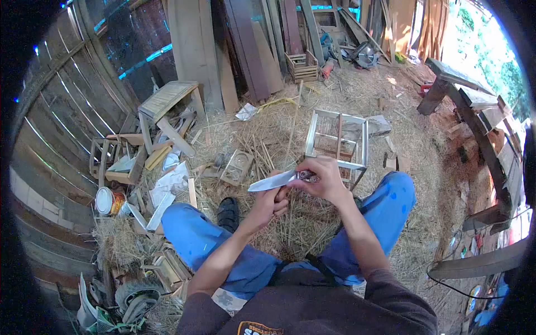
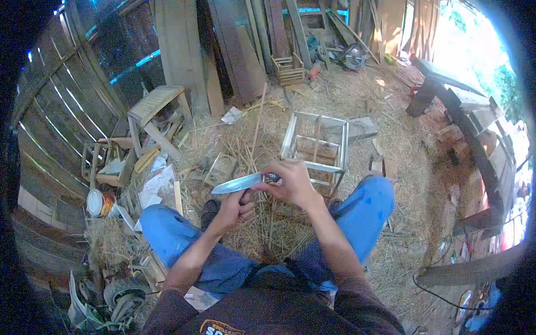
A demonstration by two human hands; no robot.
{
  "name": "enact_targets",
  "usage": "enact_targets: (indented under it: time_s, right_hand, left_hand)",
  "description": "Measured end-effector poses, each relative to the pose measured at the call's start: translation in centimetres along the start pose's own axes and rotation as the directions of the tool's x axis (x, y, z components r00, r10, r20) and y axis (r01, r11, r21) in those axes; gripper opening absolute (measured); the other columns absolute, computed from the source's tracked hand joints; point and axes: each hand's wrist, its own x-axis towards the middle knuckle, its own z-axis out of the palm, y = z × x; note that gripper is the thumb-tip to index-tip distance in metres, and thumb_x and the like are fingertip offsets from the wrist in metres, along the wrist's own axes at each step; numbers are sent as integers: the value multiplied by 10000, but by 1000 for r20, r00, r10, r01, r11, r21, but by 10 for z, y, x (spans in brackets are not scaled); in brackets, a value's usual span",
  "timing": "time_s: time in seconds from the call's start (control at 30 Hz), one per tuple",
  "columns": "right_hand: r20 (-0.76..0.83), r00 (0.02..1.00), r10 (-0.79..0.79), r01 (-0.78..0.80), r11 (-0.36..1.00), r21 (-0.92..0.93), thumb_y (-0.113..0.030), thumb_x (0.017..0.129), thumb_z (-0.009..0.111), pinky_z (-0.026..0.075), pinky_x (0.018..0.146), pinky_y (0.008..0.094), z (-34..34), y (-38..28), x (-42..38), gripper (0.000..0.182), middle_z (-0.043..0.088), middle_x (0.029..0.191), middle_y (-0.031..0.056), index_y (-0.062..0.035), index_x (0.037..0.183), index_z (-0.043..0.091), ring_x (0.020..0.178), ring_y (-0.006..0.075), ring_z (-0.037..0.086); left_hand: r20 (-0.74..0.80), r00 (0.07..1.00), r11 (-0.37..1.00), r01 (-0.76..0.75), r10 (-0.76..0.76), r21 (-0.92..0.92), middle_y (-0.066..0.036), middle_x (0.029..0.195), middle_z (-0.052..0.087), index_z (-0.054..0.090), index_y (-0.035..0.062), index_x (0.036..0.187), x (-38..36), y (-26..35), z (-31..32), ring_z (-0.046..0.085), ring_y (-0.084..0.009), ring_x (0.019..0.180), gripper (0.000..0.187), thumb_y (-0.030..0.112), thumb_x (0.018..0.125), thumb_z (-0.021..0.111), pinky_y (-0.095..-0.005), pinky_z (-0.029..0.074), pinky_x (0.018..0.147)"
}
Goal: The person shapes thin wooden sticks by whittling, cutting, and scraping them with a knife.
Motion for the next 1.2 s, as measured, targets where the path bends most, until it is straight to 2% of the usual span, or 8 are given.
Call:
enact_targets:
  time_s: [0.27,0.33,0.37,0.43,0.63,0.83,0.97,1.2]
  right_hand:
    - [-38,998,59,-60,997,-43,-322,687,883,485,553,342,-11,10,-2,352,654,693,64,-90,817,651,603,227,641]
    - [-195,962,190,-198,980,-24,-279,742,858,471,549,330,-12,30,-6,316,643,679,63,-70,833,639,596,188,621]
    - [-271,929,251,-264,965,-10,-258,769,845,464,548,324,-17,43,-9,299,638,672,63,-60,841,633,593,168,611]
    - [-492,643,587,-563,798,216,-241,834,793,444,535,308,-45,58,1,267,630,656,63,-37,871,625,574,136,573]
    - [-433,802,410,-473,880,-44,-271,864,769,428,493,292,-35,29,-9,264,641,648,74,-51,895,626,525,134,565]
    - [-154,881,448,-441,894,78,-275,829,799,466,504,325,0,15,-8,273,637,629,85,-70,897,631,519,204,621]
    - [-61,977,205,-209,976,-56,-319,805,817,484,506,358,5,0,-2,328,639,640,107,-69,902,629,544,263,643]
    - [49,986,160,-162,986,41,-306,790,821,485,559,360,13,-3,-4,351,624,716,126,-37,905,627,602,271,622]
  left_hand:
    - [83,996,998,-8,14,-64,57,663,297,465,149,1084,-4,4,-4,237,-41,456,152,296,1066,433,-234,216,418]
    - [146,989,999,21,-16,-30,55,646,290,466,147,1051,-10,6,-5,235,-42,450,170,315,1060,443,-236,218,410]
    - [164,985,998,49,-53,27,52,636,287,467,150,1026,-20,6,1,232,-45,445,181,328,1054,455,-239,214,402]
    - [189,979,993,53,-72,102,53,623,284,466,144,1005,-26,2,5,229,-43,440,198,334,1056,452,-236,210,393]
    - [28,995,993,-94,92,74,35,579,292,457,131,932,-19,9,3,239,-64,427,245,341,1057,445,-240,227,391]
    - [-42,977,977,-209,207,-43,49,569,253,376,133,848,-2,9,-1,237,-66,426,308,352,1061,419,-241,222,373]
    - [-94,973,977,-214,213,-5,48,558,259,404,123,846,6,5,6,250,-68,426,311,349,1058,436,-250,222,380]
    - [-94,978,982,-188,185,-28,52,559,260,436,109,849,11,-5,2,245,-69,431,301,325,1057,462,-257,226,392]
